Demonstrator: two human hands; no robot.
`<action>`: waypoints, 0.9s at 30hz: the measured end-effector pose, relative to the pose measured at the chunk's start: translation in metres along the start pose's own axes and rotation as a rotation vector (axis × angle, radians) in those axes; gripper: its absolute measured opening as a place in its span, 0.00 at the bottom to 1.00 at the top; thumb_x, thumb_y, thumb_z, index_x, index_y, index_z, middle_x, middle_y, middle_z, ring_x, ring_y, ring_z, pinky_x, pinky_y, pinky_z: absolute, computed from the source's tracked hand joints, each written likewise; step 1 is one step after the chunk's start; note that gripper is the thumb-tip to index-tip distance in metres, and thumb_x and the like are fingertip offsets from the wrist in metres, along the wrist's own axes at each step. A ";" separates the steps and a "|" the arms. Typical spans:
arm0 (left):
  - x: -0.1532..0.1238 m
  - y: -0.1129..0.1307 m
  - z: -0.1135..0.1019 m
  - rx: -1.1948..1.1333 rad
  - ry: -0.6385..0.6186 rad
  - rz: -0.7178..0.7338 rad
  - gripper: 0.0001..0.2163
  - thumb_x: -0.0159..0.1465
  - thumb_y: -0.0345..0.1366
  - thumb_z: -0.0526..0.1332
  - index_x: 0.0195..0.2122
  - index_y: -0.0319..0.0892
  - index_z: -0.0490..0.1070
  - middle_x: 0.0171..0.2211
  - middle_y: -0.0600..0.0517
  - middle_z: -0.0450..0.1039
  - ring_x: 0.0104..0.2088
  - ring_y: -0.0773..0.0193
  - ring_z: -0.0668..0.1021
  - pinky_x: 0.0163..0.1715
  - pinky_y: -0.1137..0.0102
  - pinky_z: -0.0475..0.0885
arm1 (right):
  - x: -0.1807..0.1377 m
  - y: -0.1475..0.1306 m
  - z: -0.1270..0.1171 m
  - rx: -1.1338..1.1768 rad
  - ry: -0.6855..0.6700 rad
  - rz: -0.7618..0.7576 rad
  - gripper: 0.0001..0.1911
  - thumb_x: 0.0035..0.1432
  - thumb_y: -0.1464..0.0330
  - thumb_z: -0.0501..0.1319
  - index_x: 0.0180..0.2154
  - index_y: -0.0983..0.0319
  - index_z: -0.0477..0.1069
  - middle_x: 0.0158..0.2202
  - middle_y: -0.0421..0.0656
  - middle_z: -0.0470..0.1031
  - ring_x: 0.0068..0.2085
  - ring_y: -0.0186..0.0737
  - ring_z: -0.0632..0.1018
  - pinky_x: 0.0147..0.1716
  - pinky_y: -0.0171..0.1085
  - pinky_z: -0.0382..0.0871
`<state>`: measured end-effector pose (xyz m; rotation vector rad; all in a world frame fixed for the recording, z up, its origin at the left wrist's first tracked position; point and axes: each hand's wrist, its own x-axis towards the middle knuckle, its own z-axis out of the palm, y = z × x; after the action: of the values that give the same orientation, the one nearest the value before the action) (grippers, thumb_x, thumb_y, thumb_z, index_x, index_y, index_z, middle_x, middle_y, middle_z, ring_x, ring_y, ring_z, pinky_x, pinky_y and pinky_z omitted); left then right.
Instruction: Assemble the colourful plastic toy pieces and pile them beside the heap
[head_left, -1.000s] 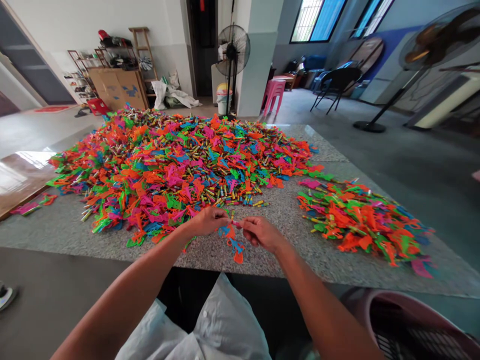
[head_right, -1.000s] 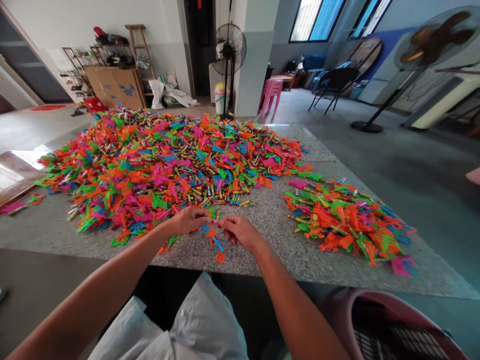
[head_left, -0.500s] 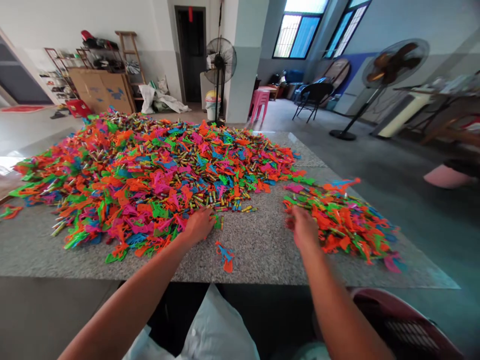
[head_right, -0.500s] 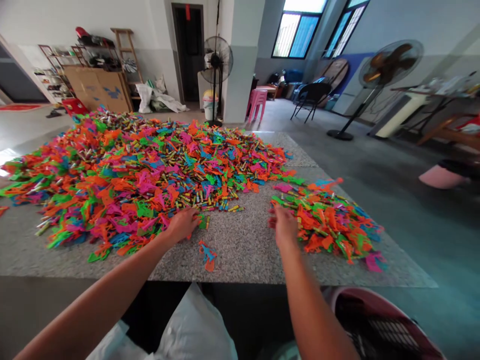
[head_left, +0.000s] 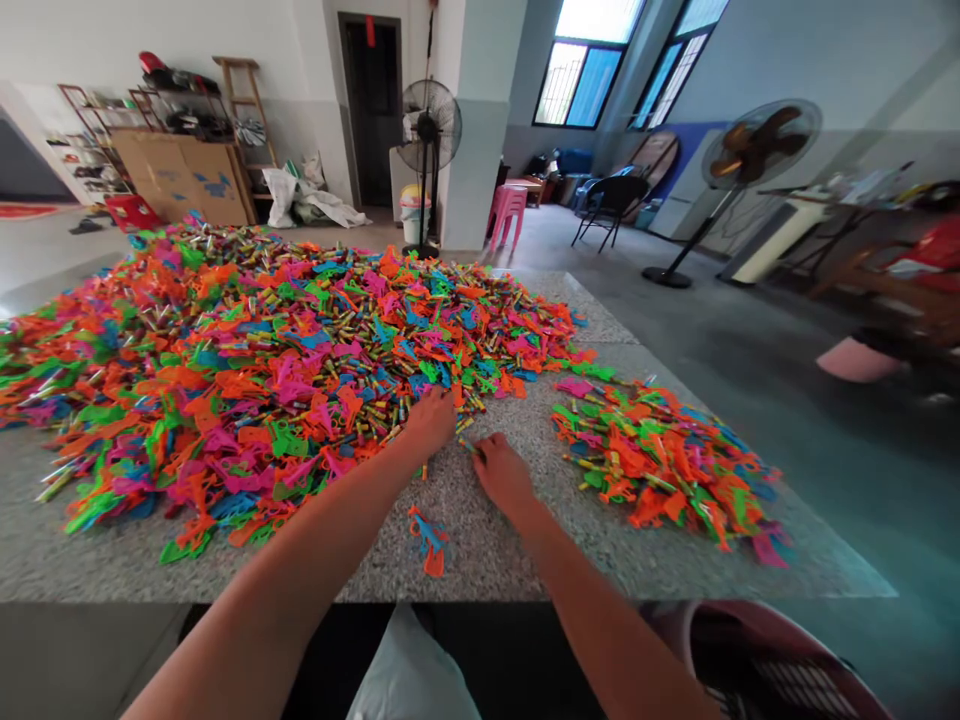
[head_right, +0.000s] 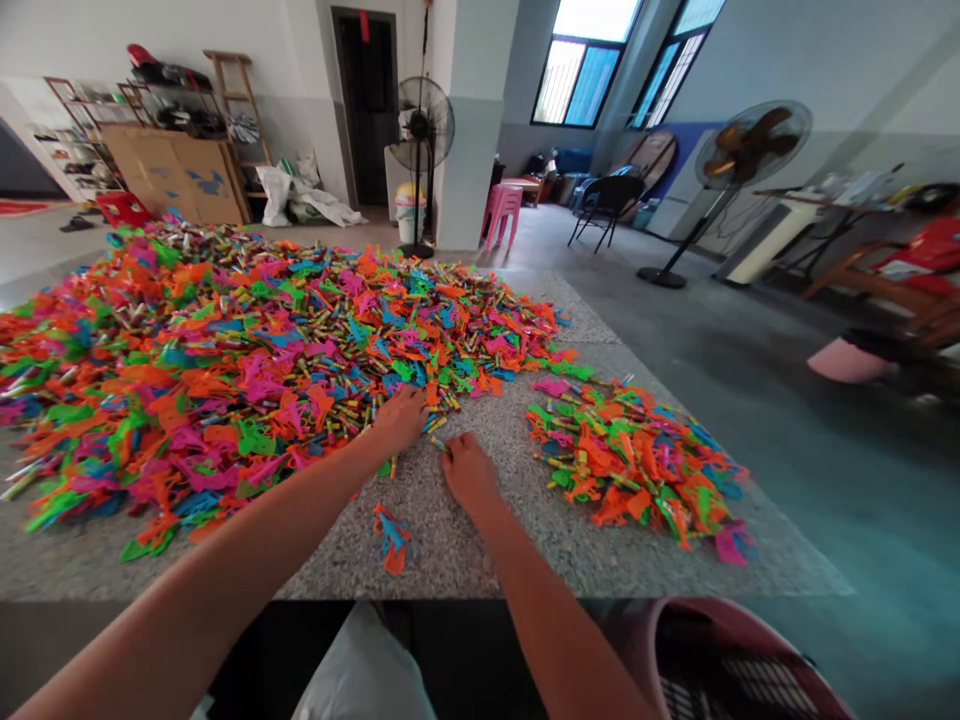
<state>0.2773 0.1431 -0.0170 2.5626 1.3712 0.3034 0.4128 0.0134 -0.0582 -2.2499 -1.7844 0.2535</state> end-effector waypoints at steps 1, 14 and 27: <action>0.007 0.004 0.002 0.005 -0.006 -0.015 0.16 0.74 0.38 0.53 0.58 0.42 0.74 0.56 0.39 0.72 0.57 0.50 0.76 0.53 0.61 0.72 | -0.008 -0.001 0.003 0.011 -0.005 -0.015 0.13 0.72 0.65 0.57 0.50 0.59 0.78 0.52 0.50 0.75 0.46 0.46 0.80 0.44 0.38 0.69; -0.015 -0.021 -0.003 -0.357 0.018 -0.100 0.14 0.72 0.44 0.56 0.37 0.40 0.75 0.32 0.49 0.75 0.35 0.61 0.77 0.36 0.69 0.67 | -0.017 -0.004 0.001 0.784 0.121 0.134 0.11 0.61 0.57 0.65 0.34 0.57 0.71 0.27 0.41 0.74 0.29 0.42 0.75 0.30 0.39 0.69; -0.114 -0.051 -0.085 -0.901 -0.491 0.244 0.22 0.69 0.57 0.60 0.41 0.40 0.76 0.26 0.57 0.63 0.25 0.71 0.64 0.25 0.74 0.59 | -0.034 -0.073 -0.037 1.538 -0.083 0.061 0.16 0.53 0.55 0.69 0.40 0.57 0.74 0.28 0.37 0.75 0.21 0.32 0.68 0.19 0.34 0.62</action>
<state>0.1514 0.0831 0.0406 1.8447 0.5440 0.2313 0.3482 -0.0072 -0.0009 -1.1085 -0.8403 1.2073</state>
